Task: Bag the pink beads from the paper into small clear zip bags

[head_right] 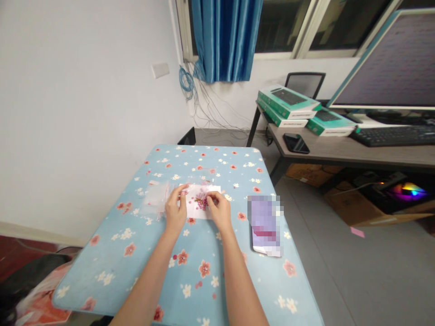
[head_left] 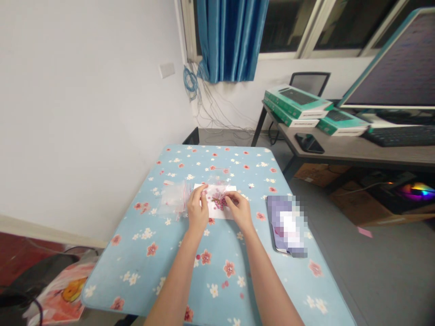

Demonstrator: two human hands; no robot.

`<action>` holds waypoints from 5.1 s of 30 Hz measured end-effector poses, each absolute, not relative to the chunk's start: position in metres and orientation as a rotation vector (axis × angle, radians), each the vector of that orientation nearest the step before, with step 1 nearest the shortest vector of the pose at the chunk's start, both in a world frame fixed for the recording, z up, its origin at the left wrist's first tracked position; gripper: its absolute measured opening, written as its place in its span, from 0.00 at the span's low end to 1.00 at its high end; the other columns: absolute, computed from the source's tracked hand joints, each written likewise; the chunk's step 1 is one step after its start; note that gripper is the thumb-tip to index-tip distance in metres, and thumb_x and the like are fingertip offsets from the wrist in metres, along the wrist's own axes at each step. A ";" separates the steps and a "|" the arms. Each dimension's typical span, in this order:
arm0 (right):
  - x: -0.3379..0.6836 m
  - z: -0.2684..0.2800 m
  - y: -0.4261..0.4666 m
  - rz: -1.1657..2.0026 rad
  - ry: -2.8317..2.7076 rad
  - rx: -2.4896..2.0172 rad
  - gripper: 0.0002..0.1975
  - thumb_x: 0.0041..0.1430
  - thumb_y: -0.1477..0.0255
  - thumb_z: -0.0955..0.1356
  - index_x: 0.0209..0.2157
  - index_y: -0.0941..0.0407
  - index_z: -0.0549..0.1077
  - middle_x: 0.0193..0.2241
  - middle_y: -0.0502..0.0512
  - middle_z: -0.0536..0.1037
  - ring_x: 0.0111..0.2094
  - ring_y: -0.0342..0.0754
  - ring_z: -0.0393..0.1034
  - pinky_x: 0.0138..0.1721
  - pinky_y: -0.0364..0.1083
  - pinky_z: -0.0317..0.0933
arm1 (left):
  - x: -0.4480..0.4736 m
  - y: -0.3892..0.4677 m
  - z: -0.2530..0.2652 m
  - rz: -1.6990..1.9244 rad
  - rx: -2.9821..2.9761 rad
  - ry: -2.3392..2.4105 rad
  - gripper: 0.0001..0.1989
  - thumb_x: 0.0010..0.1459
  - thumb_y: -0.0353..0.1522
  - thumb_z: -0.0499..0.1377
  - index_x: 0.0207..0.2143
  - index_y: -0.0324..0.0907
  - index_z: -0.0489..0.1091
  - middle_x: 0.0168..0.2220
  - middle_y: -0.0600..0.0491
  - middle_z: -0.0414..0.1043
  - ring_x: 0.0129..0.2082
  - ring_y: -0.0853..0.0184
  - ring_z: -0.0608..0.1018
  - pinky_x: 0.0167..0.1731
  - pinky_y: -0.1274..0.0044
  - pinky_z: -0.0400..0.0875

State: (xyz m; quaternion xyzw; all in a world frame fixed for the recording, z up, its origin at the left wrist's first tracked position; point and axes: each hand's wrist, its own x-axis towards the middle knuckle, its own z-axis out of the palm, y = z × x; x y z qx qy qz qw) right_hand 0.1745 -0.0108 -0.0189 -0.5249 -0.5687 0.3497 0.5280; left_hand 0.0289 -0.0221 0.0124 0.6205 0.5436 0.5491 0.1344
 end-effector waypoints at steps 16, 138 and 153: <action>0.174 -0.017 -0.012 0.804 -1.365 -1.295 0.09 0.54 0.68 0.64 0.30 0.57 0.73 0.29 0.54 0.76 0.30 0.47 0.69 0.35 0.46 0.63 | 0.026 -0.021 0.017 1.674 1.580 1.479 0.14 0.59 0.29 0.52 0.48 0.43 0.64 0.40 0.49 0.74 0.41 0.68 0.76 0.41 0.75 0.69; 0.183 0.025 -0.021 0.586 -1.829 -1.402 0.08 0.54 0.72 0.64 0.37 0.54 0.72 0.34 0.53 0.74 0.31 0.45 0.67 0.34 0.44 0.59 | -0.087 -0.062 0.006 1.127 1.833 2.186 0.12 0.49 0.37 0.57 0.37 0.43 0.67 0.38 0.48 0.69 0.45 0.54 0.70 0.51 0.60 0.59; 0.058 0.046 0.018 0.563 -1.978 -1.674 0.13 0.53 0.60 0.66 0.27 0.54 0.75 0.28 0.54 0.77 0.34 0.48 0.70 0.34 0.44 0.56 | -0.080 -0.063 -0.008 0.955 2.156 2.050 0.17 0.52 0.30 0.54 0.46 0.44 0.68 0.49 0.47 0.68 0.49 0.57 0.69 0.51 0.65 0.61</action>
